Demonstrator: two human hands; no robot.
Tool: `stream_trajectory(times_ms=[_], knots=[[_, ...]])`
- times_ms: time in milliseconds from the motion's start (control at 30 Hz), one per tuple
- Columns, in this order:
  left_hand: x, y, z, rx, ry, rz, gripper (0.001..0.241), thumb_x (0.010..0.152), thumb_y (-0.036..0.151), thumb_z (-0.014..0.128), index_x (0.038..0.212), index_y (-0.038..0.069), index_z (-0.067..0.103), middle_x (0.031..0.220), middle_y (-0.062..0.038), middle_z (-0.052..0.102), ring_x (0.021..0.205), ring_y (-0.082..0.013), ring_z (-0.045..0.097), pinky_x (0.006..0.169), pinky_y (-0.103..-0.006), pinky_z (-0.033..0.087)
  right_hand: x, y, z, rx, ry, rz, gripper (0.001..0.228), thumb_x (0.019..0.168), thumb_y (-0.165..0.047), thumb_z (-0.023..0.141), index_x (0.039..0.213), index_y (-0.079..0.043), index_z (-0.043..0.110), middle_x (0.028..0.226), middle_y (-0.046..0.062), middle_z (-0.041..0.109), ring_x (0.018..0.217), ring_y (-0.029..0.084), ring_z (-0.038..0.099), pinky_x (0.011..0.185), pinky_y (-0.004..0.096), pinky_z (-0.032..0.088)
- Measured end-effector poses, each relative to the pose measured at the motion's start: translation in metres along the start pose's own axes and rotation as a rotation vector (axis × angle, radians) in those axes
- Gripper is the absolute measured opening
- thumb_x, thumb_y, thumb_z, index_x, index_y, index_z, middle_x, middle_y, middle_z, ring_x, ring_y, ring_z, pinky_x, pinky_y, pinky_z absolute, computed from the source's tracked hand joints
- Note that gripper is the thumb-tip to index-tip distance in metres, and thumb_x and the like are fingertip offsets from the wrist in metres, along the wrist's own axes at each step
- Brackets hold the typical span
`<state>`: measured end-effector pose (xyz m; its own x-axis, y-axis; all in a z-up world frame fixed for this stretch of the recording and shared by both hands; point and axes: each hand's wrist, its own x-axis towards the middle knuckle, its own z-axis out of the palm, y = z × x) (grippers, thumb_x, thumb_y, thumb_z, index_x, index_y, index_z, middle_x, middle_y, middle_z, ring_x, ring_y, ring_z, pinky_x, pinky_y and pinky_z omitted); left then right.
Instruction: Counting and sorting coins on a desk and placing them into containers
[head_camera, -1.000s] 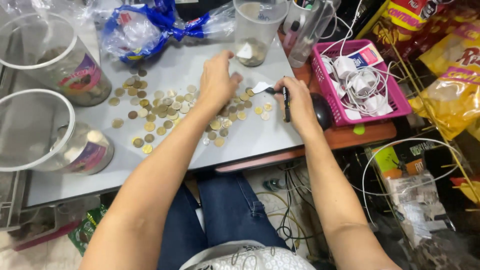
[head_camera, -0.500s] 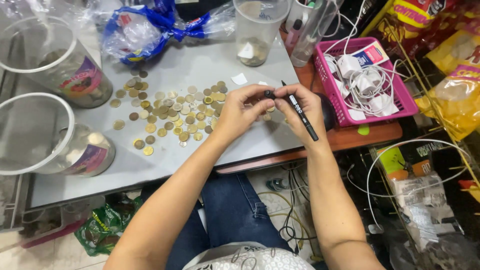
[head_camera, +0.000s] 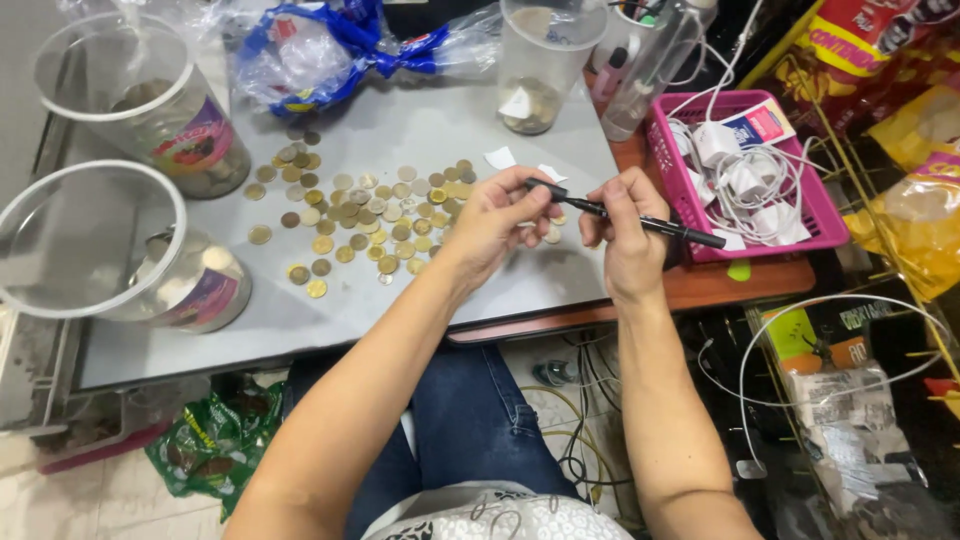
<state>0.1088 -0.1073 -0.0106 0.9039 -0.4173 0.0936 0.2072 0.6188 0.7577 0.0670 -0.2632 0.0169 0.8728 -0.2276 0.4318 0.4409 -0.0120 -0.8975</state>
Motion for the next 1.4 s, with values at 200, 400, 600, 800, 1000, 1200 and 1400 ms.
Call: stream_trajectory(times_ms=[200,400,600,800,1000,1200,1400], knots=[[0.001,-0.045,0.010,0.023,-0.057,0.109,0.022,0.094,0.015,0.077,0.112,0.004,0.070,0.080,-0.016,0.074,0.058,-0.0130,0.070,0.041,-0.0194,0.056,-0.005,0.020,-0.023,0.064,-0.032,0.045,0.033,0.105,-0.033,0.060,0.093,-0.003,0.057,0.050,0.009,0.047,0.043,0.010,0.044,0.049,0.024,0.044],[-0.011,-0.072,0.023,0.257,-0.017,0.224,0.013,0.096,0.015,0.072,0.107,0.009,0.075,0.075,-0.011,0.073,0.055,-0.0084,0.065,0.043,-0.0166,0.052,-0.021,0.014,-0.041,0.045,-0.171,0.055,0.051,0.105,-0.052,0.054,0.106,-0.001,0.053,0.045,0.001,0.037,0.038,0.005,0.037,0.043,0.018,0.038],[-0.040,-0.030,0.050,0.384,-0.008,0.192,0.014,0.096,0.018,0.066,0.104,0.007,0.072,0.074,-0.004,0.068,0.063,-0.0079,0.059,0.057,-0.0228,0.057,-0.040,-0.019,-0.035,0.132,0.158,0.075,0.030,0.098,-0.040,0.074,0.091,-0.013,0.062,0.056,0.001,0.051,0.048,0.010,0.053,0.045,0.025,0.040],[-0.056,-0.016,0.046,0.473,-0.017,0.248,0.016,0.097,0.017,0.065,0.108,0.009,0.073,0.081,-0.001,0.070,0.074,-0.0089,0.062,0.063,-0.0260,0.059,-0.047,-0.023,-0.031,0.080,-0.014,-0.001,0.023,0.105,-0.031,0.066,0.101,-0.009,0.060,0.060,0.003,0.048,0.052,0.012,0.050,0.054,0.026,0.043],[-0.044,0.037,-0.004,0.892,0.309,0.444,0.050,0.094,0.024,0.067,0.141,0.014,0.053,0.099,0.000,0.078,0.091,-0.0093,0.067,0.072,-0.0263,0.056,0.016,-0.030,-0.039,-0.501,-0.173,-0.342,0.012,0.106,0.009,0.060,0.115,0.003,0.066,0.116,0.018,0.067,0.112,0.028,0.064,0.103,0.037,0.053],[-0.089,0.090,-0.041,0.994,0.439,0.572,0.032,0.099,0.000,0.067,0.131,0.003,0.063,0.117,-0.014,0.066,0.099,-0.0256,0.070,0.080,-0.0345,0.063,0.072,0.022,-0.053,-1.165,-0.651,-0.275,0.061,0.079,0.024,0.054,0.129,-0.006,0.070,0.118,0.025,0.066,0.114,0.049,0.058,0.098,0.057,0.046],[-0.126,0.078,-0.063,0.850,0.510,0.561,0.032,0.099,0.005,0.073,0.129,0.002,0.062,0.113,-0.011,0.070,0.098,-0.0196,0.071,0.082,-0.0293,0.060,0.077,0.028,-0.053,-1.260,-0.638,-0.379,0.068,0.077,0.021,0.055,0.137,-0.007,0.067,0.128,0.020,0.064,0.113,0.046,0.060,0.091,0.055,0.049]])
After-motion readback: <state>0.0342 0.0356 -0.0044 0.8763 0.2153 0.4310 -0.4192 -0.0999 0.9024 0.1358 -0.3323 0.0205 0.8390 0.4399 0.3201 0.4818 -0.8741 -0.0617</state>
